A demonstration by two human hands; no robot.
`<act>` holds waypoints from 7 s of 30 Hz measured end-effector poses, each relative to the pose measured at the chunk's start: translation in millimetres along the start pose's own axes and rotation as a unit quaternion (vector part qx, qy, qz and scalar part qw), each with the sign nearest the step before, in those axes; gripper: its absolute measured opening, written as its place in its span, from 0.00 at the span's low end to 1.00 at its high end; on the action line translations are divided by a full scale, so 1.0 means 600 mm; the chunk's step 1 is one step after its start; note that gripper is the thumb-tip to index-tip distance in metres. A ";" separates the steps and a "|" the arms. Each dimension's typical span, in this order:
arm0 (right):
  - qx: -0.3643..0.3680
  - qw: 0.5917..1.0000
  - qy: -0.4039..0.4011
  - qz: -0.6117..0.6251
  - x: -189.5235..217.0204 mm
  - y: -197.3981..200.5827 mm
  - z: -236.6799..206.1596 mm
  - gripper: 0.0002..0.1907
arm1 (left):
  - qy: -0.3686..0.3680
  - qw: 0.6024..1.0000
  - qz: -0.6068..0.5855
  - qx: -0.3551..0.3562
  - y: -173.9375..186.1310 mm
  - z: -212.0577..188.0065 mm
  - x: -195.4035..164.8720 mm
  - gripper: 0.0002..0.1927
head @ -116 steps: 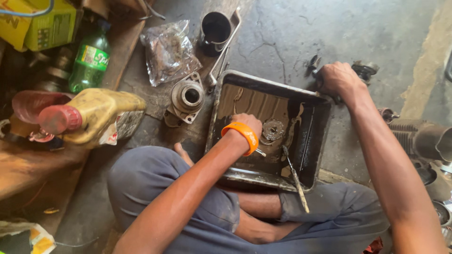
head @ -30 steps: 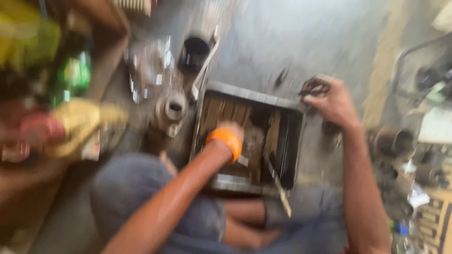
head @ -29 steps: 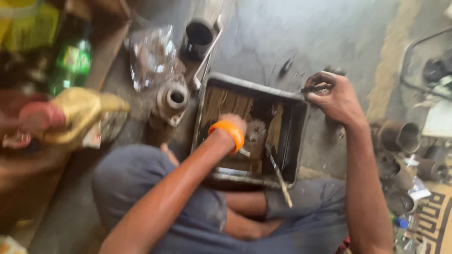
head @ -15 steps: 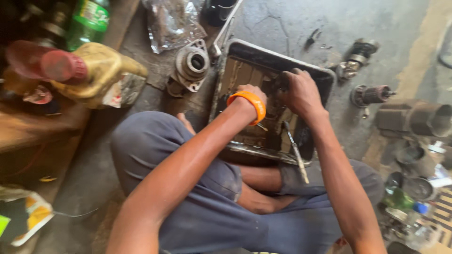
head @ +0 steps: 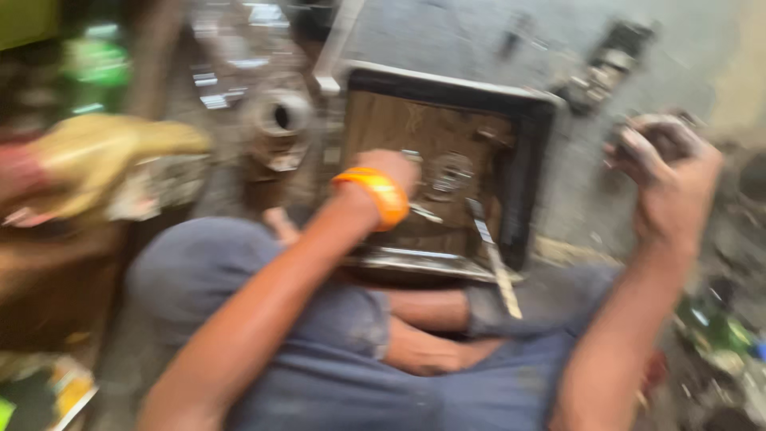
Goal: The person scrubs a cylindrical metal part with a brush in a tray of dark liquid, then pours a clear liquid from a green bottle over the part to rinse it. The person handles several small mechanical components, including gears and rings, cleaning them in the tray.
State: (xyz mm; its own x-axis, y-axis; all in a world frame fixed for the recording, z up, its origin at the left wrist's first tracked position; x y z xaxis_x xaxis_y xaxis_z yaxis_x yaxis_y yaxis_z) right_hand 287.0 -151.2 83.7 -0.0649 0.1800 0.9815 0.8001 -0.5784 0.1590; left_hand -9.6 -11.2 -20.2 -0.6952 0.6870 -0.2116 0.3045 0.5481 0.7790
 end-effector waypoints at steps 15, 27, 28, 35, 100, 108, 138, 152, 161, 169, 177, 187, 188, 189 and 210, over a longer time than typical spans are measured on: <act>0.005 0.909 0.089 -0.408 -0.155 -0.050 0.064 0.15 | 0.003 0.999 0.053 -0.009 0.037 -0.069 0.040 0.08; 0.098 0.951 0.024 -0.292 -0.022 -0.041 0.020 0.09 | -0.009 1.000 -0.011 -0.024 0.027 -0.049 0.010 0.09; 0.150 0.938 0.043 -0.309 -0.013 -0.061 0.015 0.08 | -0.011 0.999 -0.015 -0.029 0.026 -0.047 0.006 0.10; 0.223 0.894 0.001 -0.390 -0.002 -0.145 -0.006 0.12 | -0.009 0.999 -0.009 -0.041 0.019 -0.032 -0.005 0.11; 0.205 0.876 0.003 -0.436 -0.217 -0.130 -0.061 0.23 | -0.007 0.969 -0.117 -0.220 -0.067 -0.021 0.034 0.26; 0.196 0.897 0.040 -0.393 -0.180 -0.107 -0.081 0.25 | 0.081 0.980 -0.102 -0.148 -0.062 -0.027 0.008 0.28; 0.227 0.818 -0.031 -0.528 -0.048 -0.141 -0.161 0.23 | -0.182 0.945 0.036 -0.268 -0.086 -0.002 -0.061 0.13; -0.086 0.971 -0.052 0.217 -0.038 0.145 -0.355 0.16 | -0.203 0.908 0.101 -0.352 -0.122 0.001 -0.035 0.18; -0.230 0.608 0.018 0.760 -0.219 0.286 -0.503 0.10 | -0.182 0.869 -0.205 -0.412 -0.063 -0.049 0.026 0.23; -0.143 0.448 -0.055 0.881 -0.274 0.232 -0.390 0.16 | -0.068 0.823 -0.539 -0.162 -0.065 -0.085 0.039 0.12; -0.186 0.320 -0.101 0.924 -0.254 0.217 -0.315 0.37 | -0.089 0.746 -0.639 -0.166 -0.080 -0.090 0.061 0.10; -0.159 0.322 -0.158 0.920 -0.367 0.268 -0.264 0.25 | -0.072 0.741 -0.639 -0.195 -0.115 -0.052 0.079 0.09; -0.135 0.318 -0.167 0.923 -0.387 0.274 -0.259 0.20 | -0.078 0.729 -0.654 -0.186 -0.119 -0.048 0.079 0.10; -0.136 0.331 -0.158 0.920 -0.406 0.279 -0.257 0.17 | -0.085 0.717 -0.669 -0.175 -0.123 -0.042 0.078 0.11; -0.049 0.932 0.089 0.348 -0.076 0.008 0.034 0.26 | -0.144 0.501 -0.852 -0.047 -0.023 0.003 -0.037 0.18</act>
State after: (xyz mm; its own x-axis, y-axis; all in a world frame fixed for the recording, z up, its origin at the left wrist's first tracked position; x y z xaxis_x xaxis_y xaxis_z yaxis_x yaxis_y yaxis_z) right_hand 306.0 -146.0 37.6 0.3445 -0.3956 0.8514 0.6283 -0.5767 -0.5222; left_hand 3.0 -32.9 -27.2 0.2333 -0.6936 -0.6815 -0.6129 0.4393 -0.6569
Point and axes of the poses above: each hand's wrist, its own z-axis towards the middle knuckle, its own y-axis out of the back of the hand, x = y × z, the point moved 2 cm from there along z, towards the middle knuckle, and after that the axes turned 1 degree about z, right-handed, at the moved point
